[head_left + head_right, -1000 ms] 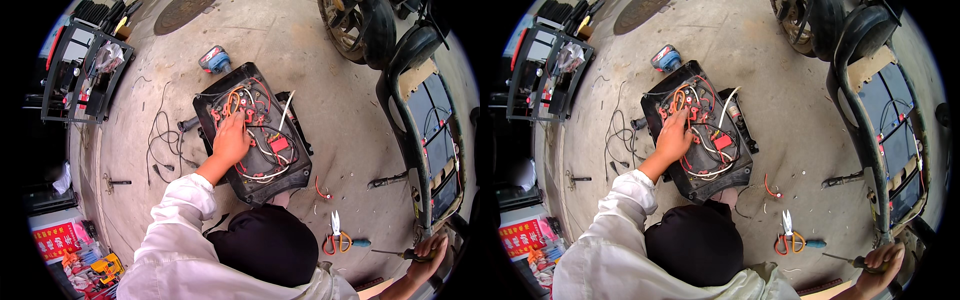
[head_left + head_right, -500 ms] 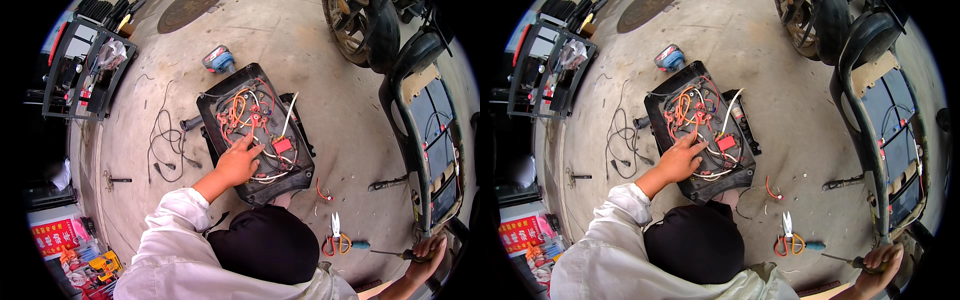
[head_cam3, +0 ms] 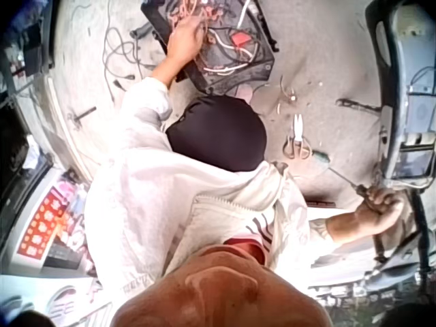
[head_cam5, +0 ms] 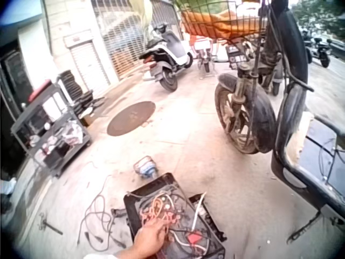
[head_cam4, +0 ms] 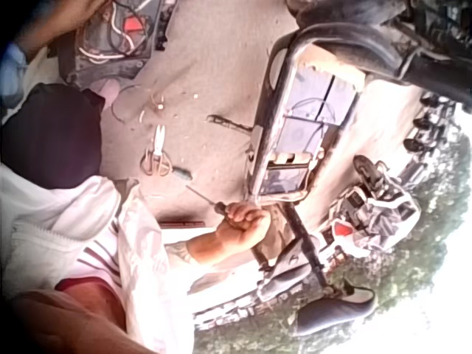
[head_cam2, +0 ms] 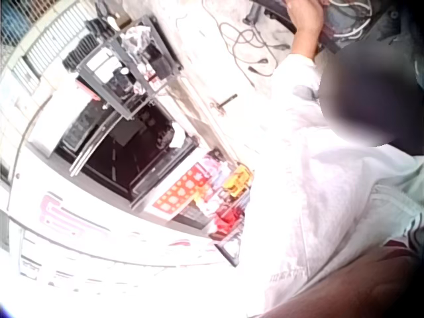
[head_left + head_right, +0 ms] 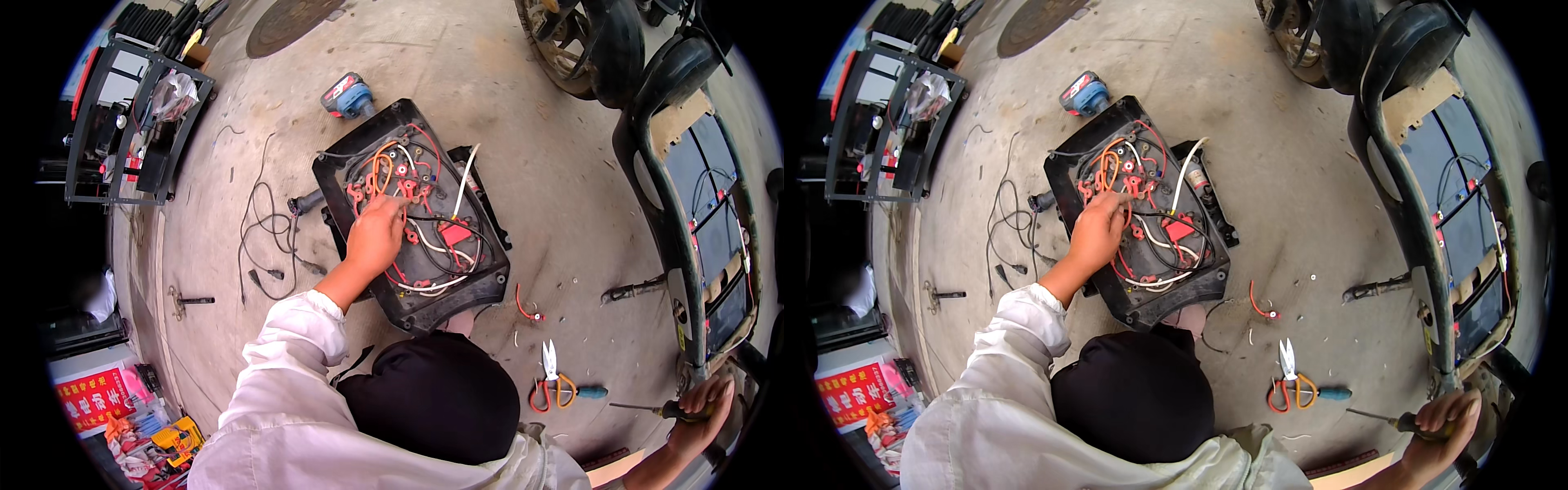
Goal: The person uses a screwdriver to tighten connections on the battery terminals of an electric scooter. They also handle wires and components within the scooter's battery compartment.
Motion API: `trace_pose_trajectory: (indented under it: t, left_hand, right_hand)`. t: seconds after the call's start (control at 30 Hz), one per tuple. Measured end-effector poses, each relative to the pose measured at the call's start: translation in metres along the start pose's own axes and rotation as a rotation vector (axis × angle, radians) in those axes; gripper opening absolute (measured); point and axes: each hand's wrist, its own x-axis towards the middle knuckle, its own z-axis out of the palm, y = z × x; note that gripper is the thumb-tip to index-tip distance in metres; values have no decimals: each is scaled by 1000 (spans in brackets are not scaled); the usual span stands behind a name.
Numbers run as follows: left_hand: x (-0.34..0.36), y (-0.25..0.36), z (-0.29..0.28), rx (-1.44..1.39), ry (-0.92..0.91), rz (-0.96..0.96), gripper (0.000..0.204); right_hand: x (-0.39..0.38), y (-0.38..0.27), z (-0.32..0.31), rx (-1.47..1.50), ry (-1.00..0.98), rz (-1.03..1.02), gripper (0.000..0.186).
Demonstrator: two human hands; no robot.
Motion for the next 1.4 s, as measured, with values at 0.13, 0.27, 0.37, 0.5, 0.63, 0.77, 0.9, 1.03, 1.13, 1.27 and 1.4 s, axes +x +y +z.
trace_pose_trajectory:
  t: [0.13,0.27,0.37,0.5,0.63,0.77,0.9,1.03,1.13,1.27,1.4]
  left_hand:
    - [47,-2,0,83,90,69,19]
    - [100,-8,9,358,-34,-136,28]
    - [125,7,20,558,-149,-220,34]
    - [120,1,35,426,-92,-295,31]
    - [115,-25,19,-309,10,-232,16]
    - [114,19,-9,-737,23,-105,12]
    - [116,126,-17,-949,-145,-11,42]
    - [127,245,-5,-895,-613,89,46]
    - [143,319,36,-897,-832,165,42]
    - [146,383,63,-727,-867,187,39]
    - [146,415,88,-536,-811,190,36]
  right_hand:
    - [-2,1,17,-13,106,-33,33]
    - [-7,-1,20,-21,110,-49,34]
    - [-9,-5,19,-29,139,-65,35]
    - [-1,-9,23,-66,93,-38,35]
    - [0,-21,17,-96,79,-11,35]
    - [-1,-30,1,-179,41,-1,34]
    - [-7,-39,-11,-225,34,-16,33]
    - [-12,-47,-22,-254,23,-47,34]
    - [-23,-52,-37,-267,48,-57,34]
    - [-37,-56,-61,-262,87,-83,34]
    - [-48,-57,-77,-251,109,-93,33]
